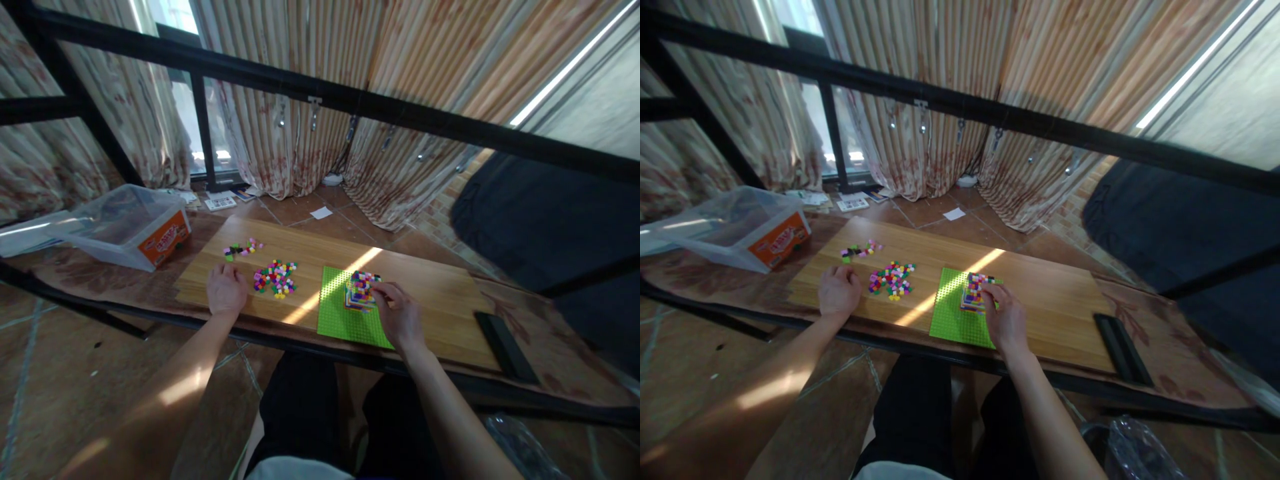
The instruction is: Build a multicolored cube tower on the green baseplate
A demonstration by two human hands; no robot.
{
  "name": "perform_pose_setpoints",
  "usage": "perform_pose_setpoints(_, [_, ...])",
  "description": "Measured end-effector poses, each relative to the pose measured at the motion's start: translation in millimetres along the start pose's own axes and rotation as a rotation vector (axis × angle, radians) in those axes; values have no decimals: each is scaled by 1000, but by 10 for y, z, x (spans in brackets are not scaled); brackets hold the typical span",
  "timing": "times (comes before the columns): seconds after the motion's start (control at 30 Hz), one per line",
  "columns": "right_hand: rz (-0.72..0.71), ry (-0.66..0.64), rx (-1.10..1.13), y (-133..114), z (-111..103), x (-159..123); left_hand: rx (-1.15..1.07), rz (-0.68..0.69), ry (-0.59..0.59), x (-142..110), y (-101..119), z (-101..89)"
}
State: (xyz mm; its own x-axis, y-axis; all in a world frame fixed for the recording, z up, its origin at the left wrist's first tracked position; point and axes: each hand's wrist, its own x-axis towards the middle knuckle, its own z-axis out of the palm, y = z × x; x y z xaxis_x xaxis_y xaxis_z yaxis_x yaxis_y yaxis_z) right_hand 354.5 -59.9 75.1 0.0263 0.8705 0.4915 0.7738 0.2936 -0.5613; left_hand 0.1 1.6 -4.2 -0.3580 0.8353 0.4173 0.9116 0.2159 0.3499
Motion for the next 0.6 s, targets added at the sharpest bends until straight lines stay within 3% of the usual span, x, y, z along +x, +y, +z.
perform_pose_setpoints(0.23, [-203, -36, -134, 56, 23, 99, -6, 2, 20, -4, -16, 25])
perform_pose_setpoints(0.6, [-257, -7, -121, 149, 25, 126, -26, -15, -5, -2, -4, 10])
